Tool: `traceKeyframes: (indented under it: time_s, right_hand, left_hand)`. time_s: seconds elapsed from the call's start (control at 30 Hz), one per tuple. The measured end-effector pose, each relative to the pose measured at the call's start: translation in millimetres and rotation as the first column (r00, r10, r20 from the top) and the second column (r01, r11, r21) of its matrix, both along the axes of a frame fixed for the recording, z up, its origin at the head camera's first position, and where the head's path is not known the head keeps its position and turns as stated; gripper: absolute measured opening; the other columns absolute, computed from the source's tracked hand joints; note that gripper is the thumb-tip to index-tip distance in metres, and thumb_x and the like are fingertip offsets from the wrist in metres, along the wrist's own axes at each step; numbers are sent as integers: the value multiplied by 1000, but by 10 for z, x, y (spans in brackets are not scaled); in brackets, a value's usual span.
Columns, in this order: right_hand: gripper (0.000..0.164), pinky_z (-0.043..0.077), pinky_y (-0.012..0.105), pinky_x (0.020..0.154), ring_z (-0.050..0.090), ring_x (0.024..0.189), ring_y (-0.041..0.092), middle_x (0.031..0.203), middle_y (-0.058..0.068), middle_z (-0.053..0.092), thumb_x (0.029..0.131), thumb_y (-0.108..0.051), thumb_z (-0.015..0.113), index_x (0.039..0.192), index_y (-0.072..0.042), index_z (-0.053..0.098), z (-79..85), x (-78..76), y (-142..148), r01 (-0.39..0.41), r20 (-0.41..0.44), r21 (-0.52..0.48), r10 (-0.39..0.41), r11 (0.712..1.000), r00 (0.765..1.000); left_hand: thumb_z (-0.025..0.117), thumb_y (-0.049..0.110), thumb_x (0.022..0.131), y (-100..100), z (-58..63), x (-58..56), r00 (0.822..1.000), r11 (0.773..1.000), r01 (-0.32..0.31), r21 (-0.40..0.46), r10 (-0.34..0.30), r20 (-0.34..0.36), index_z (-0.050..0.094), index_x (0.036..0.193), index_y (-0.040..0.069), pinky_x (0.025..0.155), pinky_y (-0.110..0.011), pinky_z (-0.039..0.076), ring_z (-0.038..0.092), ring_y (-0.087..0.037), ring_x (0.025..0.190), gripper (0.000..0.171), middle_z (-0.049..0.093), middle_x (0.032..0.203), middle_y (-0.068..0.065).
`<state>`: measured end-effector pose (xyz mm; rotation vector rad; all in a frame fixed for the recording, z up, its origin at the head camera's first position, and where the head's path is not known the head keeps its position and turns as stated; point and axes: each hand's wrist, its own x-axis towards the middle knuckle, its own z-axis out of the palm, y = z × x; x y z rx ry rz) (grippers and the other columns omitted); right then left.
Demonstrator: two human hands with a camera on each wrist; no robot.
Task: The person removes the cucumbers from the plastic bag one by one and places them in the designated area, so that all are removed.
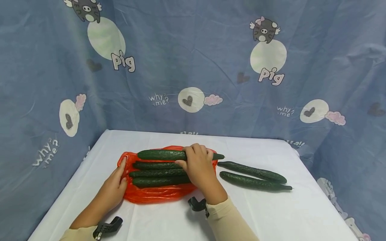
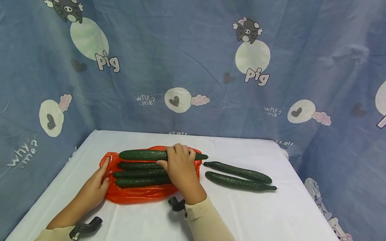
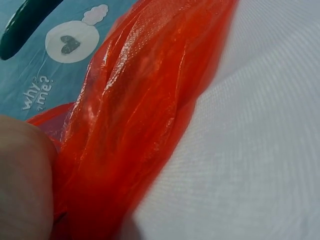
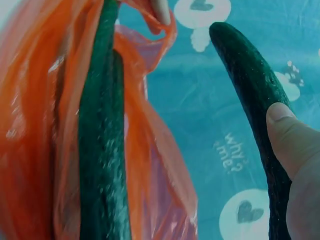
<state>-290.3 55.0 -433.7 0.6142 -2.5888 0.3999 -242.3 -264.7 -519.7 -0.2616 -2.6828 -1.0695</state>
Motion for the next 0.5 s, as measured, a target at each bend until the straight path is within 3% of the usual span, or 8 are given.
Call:
traceKeyframes:
  time_s: [0.27,0.5]
  right_hand:
    - [53,35,57,106,53,114,28,117,2,58,95,-58,65,128,-17,64,-117,50,219,37,48,-17,-36,999,998]
    - [51,37,55,102,53,117,29,119,3,59,95,-58,65,128,-19,62,-179,63,399,42,63,-31,-40,999,997]
  left_hand:
    - [49,-4,101,18,10,-1,1000,1000,3,-9,-3,16,3,170,16,113,-74,33,32,-56,149,85,27,166,-33]
    - [50,-5,101,3,10,12,1000,1000,1,-19,-1,-5,4,170,16,112,-73,34,34,-56,148,85,29,165,-34]
